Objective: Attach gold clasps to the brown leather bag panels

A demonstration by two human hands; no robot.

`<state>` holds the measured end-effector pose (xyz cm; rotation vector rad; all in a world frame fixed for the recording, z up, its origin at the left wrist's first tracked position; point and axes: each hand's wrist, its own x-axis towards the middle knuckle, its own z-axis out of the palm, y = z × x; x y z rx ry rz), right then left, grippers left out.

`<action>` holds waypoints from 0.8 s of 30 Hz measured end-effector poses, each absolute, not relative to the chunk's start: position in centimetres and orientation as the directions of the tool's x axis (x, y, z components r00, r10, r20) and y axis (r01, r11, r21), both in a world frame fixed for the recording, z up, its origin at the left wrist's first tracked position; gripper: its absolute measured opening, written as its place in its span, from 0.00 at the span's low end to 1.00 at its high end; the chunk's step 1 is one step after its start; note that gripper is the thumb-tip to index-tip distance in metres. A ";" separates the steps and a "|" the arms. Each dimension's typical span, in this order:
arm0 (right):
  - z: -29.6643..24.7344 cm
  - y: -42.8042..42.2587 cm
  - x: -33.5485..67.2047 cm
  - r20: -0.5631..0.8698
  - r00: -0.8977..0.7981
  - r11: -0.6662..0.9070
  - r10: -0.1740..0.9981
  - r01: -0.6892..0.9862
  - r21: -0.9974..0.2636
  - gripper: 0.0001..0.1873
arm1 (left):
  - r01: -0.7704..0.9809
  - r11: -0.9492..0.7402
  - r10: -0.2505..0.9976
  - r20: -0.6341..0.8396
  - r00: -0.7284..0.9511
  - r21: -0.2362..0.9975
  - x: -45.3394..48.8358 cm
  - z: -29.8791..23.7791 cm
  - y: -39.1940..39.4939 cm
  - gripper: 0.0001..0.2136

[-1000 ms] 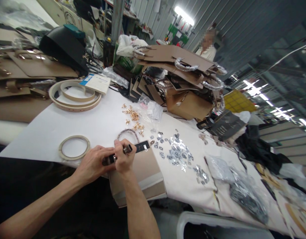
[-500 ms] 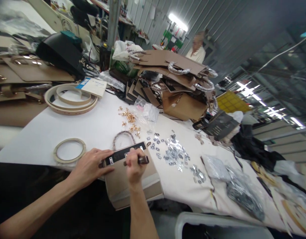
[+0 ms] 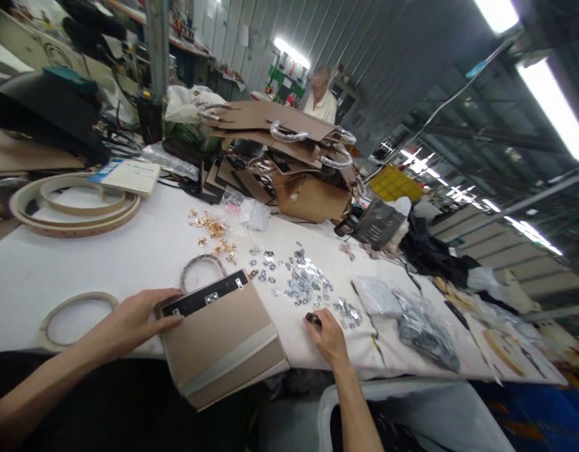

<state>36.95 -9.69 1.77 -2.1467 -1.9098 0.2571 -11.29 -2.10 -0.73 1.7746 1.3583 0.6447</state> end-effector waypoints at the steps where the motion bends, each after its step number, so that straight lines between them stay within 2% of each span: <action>1: 1.1 -9.8 37.4 0.050 0.102 -0.082 0.994 0.949 -0.304 0.17 | 0.497 -0.020 0.953 -0.134 0.273 0.868 -11.6 -0.3 -1.6 0.22; 3: -0.3 -10.0 38.5 0.104 0.054 -0.018 0.993 0.946 -0.323 0.17 | 0.259 0.242 0.921 -0.305 0.242 0.935 -12.2 0.9 -0.8 0.22; 5: -1.9 -10.0 39.9 0.188 -0.002 0.066 0.982 0.940 -0.335 0.19 | -0.061 0.464 0.864 -0.437 0.251 0.884 -12.9 2.1 0.0 0.23; 6: -2.7 -10.0 40.6 0.224 -0.032 0.107 0.974 0.938 -0.330 0.22 | -0.174 0.515 0.847 -0.467 0.254 0.840 -13.3 2.5 0.4 0.23; 9: -4.4 -9.4 41.8 0.308 -0.105 0.202 0.946 0.931 -0.303 0.26 | -0.352 0.548 0.836 -0.506 0.212 0.759 -15.0 3.0 1.8 0.19; 11: -4.1 -9.0 40.5 0.398 -0.120 0.249 0.910 0.924 -0.290 0.25 | -0.452 0.555 0.825 -0.531 0.194 0.698 -16.2 3.0 2.8 0.15; 15: -0.4 -9.2 31.1 0.587 -0.082 0.337 0.805 0.878 -0.341 0.15 | -0.586 0.544 0.803 -0.576 0.155 0.600 -17.6 2.7 4.6 0.07; 17: 1.8 -9.5 23.8 0.553 -0.153 0.438 0.819 0.789 -0.432 0.08 | -0.622 0.529 0.800 -0.584 0.138 0.577 -17.7 2.6 5.1 0.05; 19: 3.3 -9.5 16.1 0.414 -0.279 0.483 0.867 0.680 -0.552 0.10 | -0.643 0.516 0.803 -0.580 0.133 0.567 -17.5 2.7 5.3 0.06; 22: 3.6 -8.4 6.3 0.250 -0.387 0.438 0.887 0.535 -0.723 0.13 | -0.657 0.503 0.814 -0.563 0.142 0.562 -17.1 3.2 5.4 0.08; 24: 3.0 -7.1 1.6 0.184 -0.380 0.376 0.907 0.528 -0.762 0.15 | -0.663 0.492 0.825 -0.545 0.149 0.564 -17.0 3.7 5.5 0.09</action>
